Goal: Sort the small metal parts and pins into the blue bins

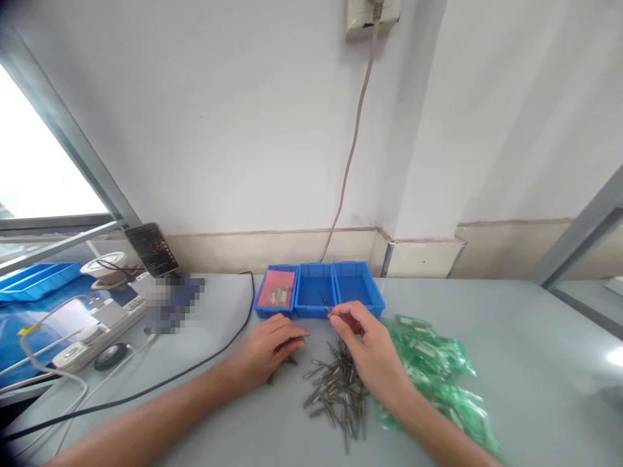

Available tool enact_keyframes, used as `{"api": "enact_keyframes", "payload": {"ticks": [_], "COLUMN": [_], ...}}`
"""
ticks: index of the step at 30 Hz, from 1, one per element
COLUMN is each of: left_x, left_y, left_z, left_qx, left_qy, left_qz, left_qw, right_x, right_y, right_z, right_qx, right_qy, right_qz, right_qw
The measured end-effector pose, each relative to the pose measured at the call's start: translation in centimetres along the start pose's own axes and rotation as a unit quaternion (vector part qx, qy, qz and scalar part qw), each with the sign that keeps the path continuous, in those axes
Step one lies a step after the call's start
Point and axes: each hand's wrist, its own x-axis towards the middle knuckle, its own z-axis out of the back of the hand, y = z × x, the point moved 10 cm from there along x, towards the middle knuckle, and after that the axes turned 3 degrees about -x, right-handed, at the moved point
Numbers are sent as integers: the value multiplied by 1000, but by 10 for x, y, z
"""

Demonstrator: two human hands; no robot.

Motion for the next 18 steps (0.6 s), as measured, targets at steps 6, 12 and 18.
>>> {"api": "enact_keyframes", "payload": {"ticks": [6,12,18], "left_x": [3,3,4], "left_y": [-4,-5,-6], "left_z": [2,2,3], "left_qx": [-4,-11,-22], "left_qy": [2,1,0], "left_qz": [-11,-13,-8], "left_qw": [1000,1000,1000], "right_x": [0,0,0], "right_y": [-2,-4,-6], "right_z": [-1,-3,-3], "right_qx": [8,13,5], "right_qy": [8,14,13], "right_qz": [-5,-8,-7], "right_qw": [1000,1000,1000]}}
